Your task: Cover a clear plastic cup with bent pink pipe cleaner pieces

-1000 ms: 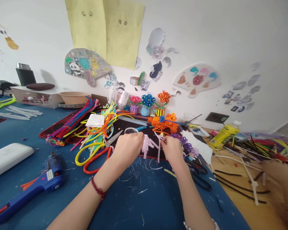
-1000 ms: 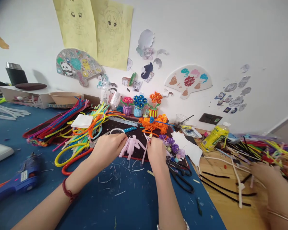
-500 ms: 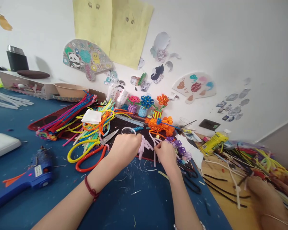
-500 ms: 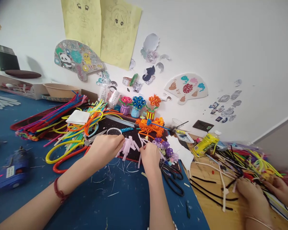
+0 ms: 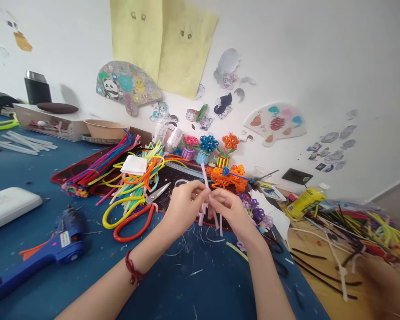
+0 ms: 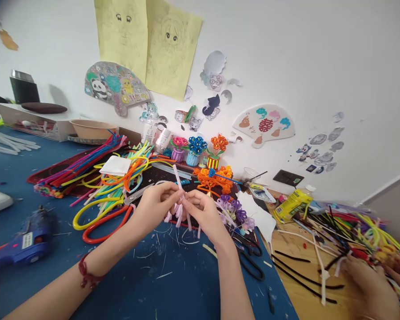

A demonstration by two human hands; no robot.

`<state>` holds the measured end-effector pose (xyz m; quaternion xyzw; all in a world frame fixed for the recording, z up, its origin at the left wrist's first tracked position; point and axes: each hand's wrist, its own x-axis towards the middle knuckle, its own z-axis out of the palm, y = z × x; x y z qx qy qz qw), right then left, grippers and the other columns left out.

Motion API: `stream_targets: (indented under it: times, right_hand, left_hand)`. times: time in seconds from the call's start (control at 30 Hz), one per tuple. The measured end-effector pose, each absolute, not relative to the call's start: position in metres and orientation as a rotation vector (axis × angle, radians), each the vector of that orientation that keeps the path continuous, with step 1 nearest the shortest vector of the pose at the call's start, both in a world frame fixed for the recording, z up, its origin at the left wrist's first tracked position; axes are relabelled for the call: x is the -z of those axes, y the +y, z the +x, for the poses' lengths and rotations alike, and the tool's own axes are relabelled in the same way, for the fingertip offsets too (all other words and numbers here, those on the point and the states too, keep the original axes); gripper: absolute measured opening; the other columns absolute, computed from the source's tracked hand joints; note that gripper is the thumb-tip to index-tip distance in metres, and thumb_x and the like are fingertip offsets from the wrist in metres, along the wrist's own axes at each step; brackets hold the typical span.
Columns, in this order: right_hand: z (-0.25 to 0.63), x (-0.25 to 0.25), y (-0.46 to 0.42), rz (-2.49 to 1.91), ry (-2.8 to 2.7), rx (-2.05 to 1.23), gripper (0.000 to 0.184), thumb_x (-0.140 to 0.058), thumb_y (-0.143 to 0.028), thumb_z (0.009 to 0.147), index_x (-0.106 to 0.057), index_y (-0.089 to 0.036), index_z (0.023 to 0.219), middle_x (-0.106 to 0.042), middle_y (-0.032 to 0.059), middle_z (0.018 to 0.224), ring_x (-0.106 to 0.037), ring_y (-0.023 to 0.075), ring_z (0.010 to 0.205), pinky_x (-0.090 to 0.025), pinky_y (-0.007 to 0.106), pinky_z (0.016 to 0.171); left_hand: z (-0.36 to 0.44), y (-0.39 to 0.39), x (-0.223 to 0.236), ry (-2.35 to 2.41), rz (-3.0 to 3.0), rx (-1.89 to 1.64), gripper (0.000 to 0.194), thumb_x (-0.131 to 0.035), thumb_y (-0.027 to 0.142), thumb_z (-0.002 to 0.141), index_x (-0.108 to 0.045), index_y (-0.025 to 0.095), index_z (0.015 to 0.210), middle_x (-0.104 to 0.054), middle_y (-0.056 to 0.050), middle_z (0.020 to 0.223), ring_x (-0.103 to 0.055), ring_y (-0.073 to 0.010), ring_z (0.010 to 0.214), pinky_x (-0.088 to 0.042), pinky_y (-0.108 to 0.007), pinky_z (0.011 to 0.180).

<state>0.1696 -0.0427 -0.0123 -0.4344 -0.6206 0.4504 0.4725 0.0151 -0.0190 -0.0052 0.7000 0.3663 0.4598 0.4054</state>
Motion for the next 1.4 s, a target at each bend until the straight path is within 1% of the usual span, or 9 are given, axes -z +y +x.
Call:
stream_targets:
  times: [0.07, 0.17, 0.33, 0.43, 0.6, 0.87, 1.07, 1.3, 1.4]
  right_hand:
    - [0.17, 0.011, -0.044, -1.018, -1.43, -1.136, 0.025, -0.069, -0.04, 0.079, -0.063, -0.018, 0.088, -0.06, -0.0032, 0.06, -0.055, 0.0109, 0.052, -0.044, 0.022, 0.054]
    - [0.173, 0.011, -0.043, -0.962, -1.272, -1.136, 0.025, -0.076, -0.036, 0.074, -0.066, -0.017, 0.086, -0.063, -0.0017, 0.061, -0.058, 0.0106, 0.053, -0.044, 0.021, 0.052]
    - [0.178, 0.013, -0.042, -0.968, -1.113, -1.337, 0.028, -0.078, -0.033, 0.07, -0.067, -0.016, 0.09, -0.06, -0.003, 0.054, -0.052, 0.0078, 0.043, -0.036, 0.017, 0.04]
    - [0.177, 0.012, -0.043, -0.88, -1.057, -1.359, 0.032, -0.079, -0.03, 0.07, -0.067, -0.018, 0.097, -0.06, -0.0037, 0.056, -0.053, 0.007, 0.047, -0.04, 0.015, 0.043]
    - [0.171, 0.011, -0.042, -0.796, -0.948, -1.209, 0.023, -0.084, -0.027, 0.063, -0.07, -0.017, 0.079, -0.067, 0.0005, 0.066, -0.062, 0.0096, 0.057, -0.05, 0.016, 0.053]
    - [0.171, 0.013, -0.04, -0.742, -0.814, -1.351, 0.023, -0.086, -0.027, 0.061, -0.072, -0.014, 0.073, -0.065, -0.0001, 0.059, -0.059, 0.0051, 0.051, -0.047, 0.007, 0.046]
    - [0.172, 0.017, -0.037, -0.688, -0.752, -1.342, 0.025, -0.087, -0.03, 0.06, -0.073, -0.016, 0.075, -0.065, 0.0003, 0.063, -0.059, 0.0061, 0.053, -0.049, 0.009, 0.047]
    - [0.172, 0.012, -0.043, -0.739, -0.951, -1.133, 0.025, -0.081, -0.039, 0.068, -0.073, -0.016, 0.074, -0.054, -0.0029, 0.053, -0.045, 0.0049, 0.043, -0.04, 0.017, 0.042]
    - [0.174, 0.01, -0.046, -0.786, -1.02, -1.091, 0.027, -0.08, -0.041, 0.069, -0.075, -0.015, 0.074, -0.052, -0.0023, 0.05, -0.043, 0.0061, 0.042, -0.034, 0.019, 0.04]
  left_hand:
    - [0.014, -0.018, 0.002, 0.846, 1.561, -1.235, 0.02, -0.056, 0.033, 0.083, -0.06, 0.015, 0.074, -0.059, 0.001, 0.061, -0.05, -0.0089, 0.046, -0.038, -0.019, 0.045]
    - [0.013, -0.019, -0.002, 0.76, 1.328, -1.312, 0.021, -0.062, 0.035, 0.079, -0.06, 0.014, 0.075, -0.057, 0.002, 0.062, -0.047, -0.0071, 0.046, -0.036, -0.017, 0.041]
    - [0.013, -0.024, -0.007, 0.639, 1.202, -1.296, 0.019, -0.066, 0.032, 0.076, -0.06, 0.015, 0.081, -0.062, 0.0, 0.068, -0.052, -0.0077, 0.05, -0.04, -0.017, 0.043]
    - [0.013, -0.024, -0.006, 0.678, 1.175, -1.319, 0.019, -0.066, 0.031, 0.077, -0.058, 0.014, 0.074, -0.065, -0.001, 0.065, -0.057, -0.0089, 0.051, -0.045, -0.019, 0.05]
    - [0.013, -0.022, -0.004, 0.709, 1.067, -1.302, 0.025, -0.071, 0.035, 0.074, -0.059, 0.013, 0.071, -0.068, -0.004, 0.067, -0.06, -0.0097, 0.051, -0.046, -0.021, 0.052]
    - [0.014, -0.023, -0.003, 0.471, 1.006, -1.25, 0.026, -0.076, 0.03, 0.07, -0.068, 0.012, 0.086, -0.068, -0.003, 0.072, -0.058, -0.0078, 0.059, -0.044, -0.019, 0.058]
    - [0.015, -0.025, -0.001, 0.405, 0.986, -1.164, 0.029, -0.077, 0.037, 0.069, -0.069, 0.012, 0.079, -0.062, -0.001, 0.067, -0.052, -0.0068, 0.056, -0.04, -0.019, 0.056]
    - [0.015, -0.027, 0.004, 0.352, 1.214, -0.892, 0.034, -0.063, 0.046, 0.081, -0.059, 0.015, 0.068, -0.058, -0.003, 0.074, -0.053, -0.0111, 0.065, -0.041, -0.021, 0.056]
    - [0.015, -0.028, 0.004, 0.309, 1.274, -0.824, 0.033, -0.064, 0.044, 0.081, -0.06, 0.014, 0.067, -0.057, -0.004, 0.075, -0.052, -0.0128, 0.068, -0.04, -0.022, 0.058]
